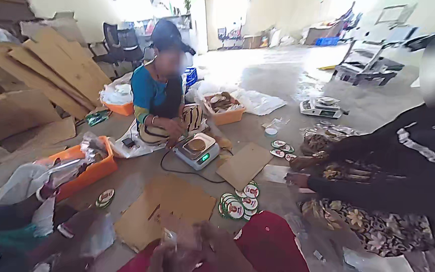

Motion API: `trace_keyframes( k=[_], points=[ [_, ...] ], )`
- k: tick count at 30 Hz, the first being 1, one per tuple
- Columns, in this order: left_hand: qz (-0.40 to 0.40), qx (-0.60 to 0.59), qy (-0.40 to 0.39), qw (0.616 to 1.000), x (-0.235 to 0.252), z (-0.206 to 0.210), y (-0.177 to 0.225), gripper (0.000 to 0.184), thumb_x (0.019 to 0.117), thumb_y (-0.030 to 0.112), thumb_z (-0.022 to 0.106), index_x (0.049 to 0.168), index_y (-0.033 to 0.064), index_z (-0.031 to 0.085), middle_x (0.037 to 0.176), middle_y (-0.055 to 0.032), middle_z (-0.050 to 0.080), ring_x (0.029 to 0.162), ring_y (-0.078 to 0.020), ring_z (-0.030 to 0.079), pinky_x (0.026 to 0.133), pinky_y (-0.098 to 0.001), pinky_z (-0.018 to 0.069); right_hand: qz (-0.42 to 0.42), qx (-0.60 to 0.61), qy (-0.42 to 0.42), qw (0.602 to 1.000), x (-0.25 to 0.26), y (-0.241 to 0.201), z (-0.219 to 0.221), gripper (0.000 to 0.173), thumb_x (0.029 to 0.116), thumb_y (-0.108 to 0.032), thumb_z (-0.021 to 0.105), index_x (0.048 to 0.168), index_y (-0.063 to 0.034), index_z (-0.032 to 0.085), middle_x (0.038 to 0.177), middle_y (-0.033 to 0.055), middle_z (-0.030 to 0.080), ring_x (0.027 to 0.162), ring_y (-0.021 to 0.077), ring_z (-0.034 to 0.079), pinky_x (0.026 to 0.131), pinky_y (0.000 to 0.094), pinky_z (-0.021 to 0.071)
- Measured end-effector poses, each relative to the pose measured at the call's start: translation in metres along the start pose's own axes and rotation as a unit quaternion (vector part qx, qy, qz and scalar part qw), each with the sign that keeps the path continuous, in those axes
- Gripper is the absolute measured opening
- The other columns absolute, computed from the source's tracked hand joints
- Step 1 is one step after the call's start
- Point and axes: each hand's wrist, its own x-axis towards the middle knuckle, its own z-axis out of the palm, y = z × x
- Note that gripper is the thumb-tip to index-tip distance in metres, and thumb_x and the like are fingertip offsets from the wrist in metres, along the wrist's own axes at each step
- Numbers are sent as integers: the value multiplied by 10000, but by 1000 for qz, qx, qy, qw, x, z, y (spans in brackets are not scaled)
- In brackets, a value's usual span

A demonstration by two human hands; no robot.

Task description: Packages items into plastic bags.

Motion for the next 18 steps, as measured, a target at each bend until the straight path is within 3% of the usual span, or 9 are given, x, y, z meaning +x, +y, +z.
trace_keyframes(
  k=[2, 3, 4, 6, 9, 12, 15, 18],
  points=[
    [13, -5, 5, 1000, -2, 3, 1, 187, 883, 51, 638, 1020, -72, 670, 698, -46, 625, 572, -6, 546, 556, -168, 494, -127, -8, 106, 986, -7, -4, 11, 343, 914, -59, 650, 1253, -16, 676, 1221, 135, 712, 1123, 208, 695, 937, 338, 589],
    [12, -8, 11, 1000, -1, 5, 0, 191, 873, 97, 645, 1005, -36, 682, 698, -15, 614, 573, 19, 524, 552, -142, 474, -189, 17, 145, 971, -9, -9, 16, 239, 929, -66, 653, 1163, -28, 684, 1186, 124, 708, 1133, 180, 678, 954, 285, 580],
    [8, -9, 23, 1000, 0, 8, 0, 192, 851, 111, 645, 985, -17, 694, 691, 0, 612, 571, 28, 521, 550, -134, 468, -230, 51, 154, 960, -14, -18, 20, 134, 960, -60, 638, 1088, -43, 673, 1132, 105, 697, 1117, 146, 667, 960, 245, 568],
    [-6, -14, 34, 999, 0, 11, 0, 200, 858, 126, 635, 989, -6, 709, 703, 17, 622, 598, 40, 536, 583, -125, 480, -245, 100, 121, 957, -25, -27, 28, 119, 969, -8, 573, 1023, -15, 679, 1083, 120, 698, 1110, 147, 668, 989, 242, 551],
    [-15, -3, 42, 999, 0, 11, -2, 223, 902, 132, 614, 1036, -18, 713, 661, 38, 591, 545, 34, 494, 534, -136, 455, -137, 99, 67, 983, -32, -25, 32, 252, 984, -44, 551, 1186, 48, 671, 1187, 176, 695, 1138, 188, 674, 979, 284, 564],
    [-13, 14, 48, 999, -4, 13, 1, 209, 955, 160, 608, 1018, -5, 720, 639, 28, 596, 519, 23, 487, 511, -147, 447, -22, 183, -33, 982, -30, -22, 29, 586, 1077, -361, 493, 1431, 107, 497, 1400, 223, 586, 1293, 201, 598, 1089, 340, 512],
    [-9, 28, 39, 999, -13, 19, 13, 247, 973, 195, 587, 995, -13, 718, 754, -56, 707, 655, -53, 662, 633, -228, 575, 62, 356, -99, 927, -24, -25, 29, 883, 1028, -615, 440, 1518, 111, 325, 1499, 157, 498, 1363, 89, 498, 1158, 284, 413],
    [13, 28, 34, 999, -31, 30, 28, 190, 965, 127, 592, 932, -24, 703, 720, -91, 700, 633, -119, 685, 620, -274, 593, 145, 473, -65, 867, -10, -26, 30, 996, 957, -705, 494, 1572, 43, 263, 1538, 112, 493, 1368, 108, 513, 1138, 321, 439]
  ],
)
